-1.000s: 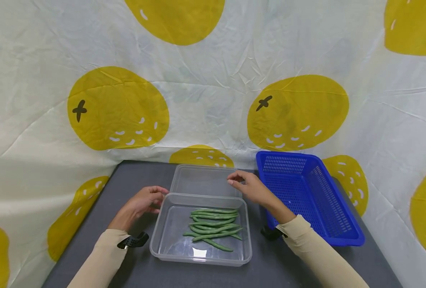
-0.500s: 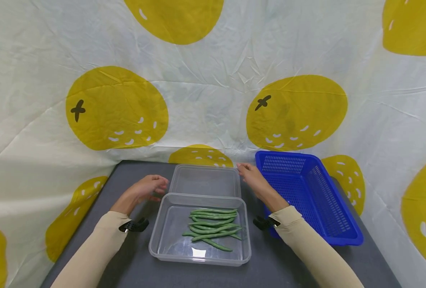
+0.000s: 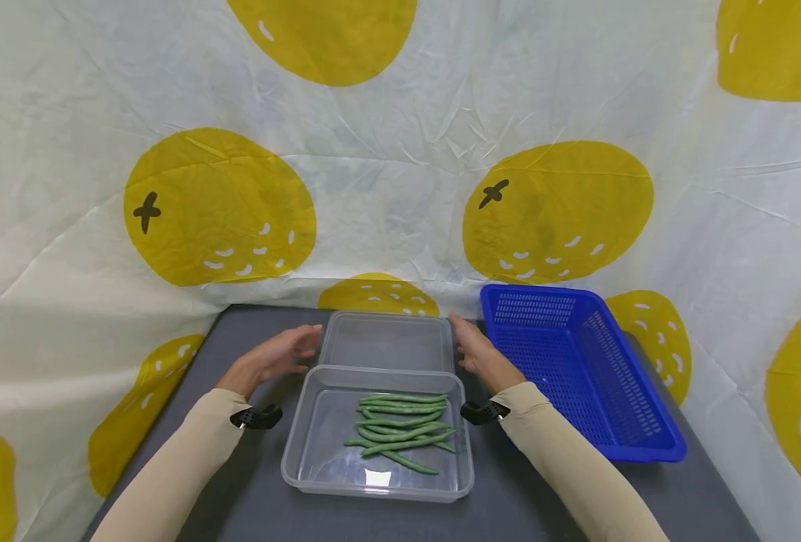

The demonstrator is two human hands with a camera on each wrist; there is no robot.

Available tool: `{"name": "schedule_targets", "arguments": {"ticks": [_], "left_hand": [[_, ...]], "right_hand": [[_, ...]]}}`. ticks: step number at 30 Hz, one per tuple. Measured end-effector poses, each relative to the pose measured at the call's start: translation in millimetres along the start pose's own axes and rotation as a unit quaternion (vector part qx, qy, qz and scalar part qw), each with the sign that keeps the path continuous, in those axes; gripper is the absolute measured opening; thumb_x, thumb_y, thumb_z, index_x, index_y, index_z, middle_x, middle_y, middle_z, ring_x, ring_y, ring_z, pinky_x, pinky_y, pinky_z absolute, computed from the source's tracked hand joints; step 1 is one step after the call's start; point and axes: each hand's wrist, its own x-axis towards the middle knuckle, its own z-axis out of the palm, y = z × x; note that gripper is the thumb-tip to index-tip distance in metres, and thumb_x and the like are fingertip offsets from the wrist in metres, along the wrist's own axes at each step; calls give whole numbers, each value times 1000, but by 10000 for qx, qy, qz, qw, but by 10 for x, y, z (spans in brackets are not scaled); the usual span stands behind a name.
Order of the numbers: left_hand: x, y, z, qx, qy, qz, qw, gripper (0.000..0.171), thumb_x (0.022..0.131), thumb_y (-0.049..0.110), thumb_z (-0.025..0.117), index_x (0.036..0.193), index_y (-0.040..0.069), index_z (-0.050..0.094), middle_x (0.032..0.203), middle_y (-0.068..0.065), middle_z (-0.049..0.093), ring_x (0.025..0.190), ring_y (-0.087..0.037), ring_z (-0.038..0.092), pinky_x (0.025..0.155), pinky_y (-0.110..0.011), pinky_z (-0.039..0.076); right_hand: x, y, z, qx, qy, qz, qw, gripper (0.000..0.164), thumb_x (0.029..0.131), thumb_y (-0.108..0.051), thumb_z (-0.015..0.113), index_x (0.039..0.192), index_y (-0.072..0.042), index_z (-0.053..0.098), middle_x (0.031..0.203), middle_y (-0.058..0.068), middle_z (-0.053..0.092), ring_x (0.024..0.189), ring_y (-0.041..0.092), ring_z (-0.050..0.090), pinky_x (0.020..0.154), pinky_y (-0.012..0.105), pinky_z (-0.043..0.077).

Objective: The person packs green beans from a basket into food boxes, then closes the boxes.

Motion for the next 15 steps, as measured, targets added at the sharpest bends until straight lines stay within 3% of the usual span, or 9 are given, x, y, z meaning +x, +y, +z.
{"name": "schedule_targets", "arguments": {"ticks": [4,8,15], "left_hand": [[41,-62,10,-216,-79,-66,9997,77,107,50,36,163,7,7,169,-23,-1,152,-49,4,118,-66,18],[94,-128,24,-358,-91,-197,9991,80,106,56,34,163,7,6,169,-23,-2,154,-46,2,119,-66,16],[157,-189,42,-561,-63,-170,9983,79,106,54,33,163,7,6,167,-28,7,154,-43,10,117,-67,20]], "right_hand": [[53,73,12,112,-101,305,9994,79,105,-46,42,161,1,12,166,27,11,154,43,9,120,65,9],[77,108,19,116,-258,342,9990,75,105,-46,41,159,2,20,165,26,19,152,42,18,119,66,16],[69,93,20,172,-203,314,9992,76,106,-46,40,161,-1,15,164,29,19,151,44,20,117,67,18]]}}
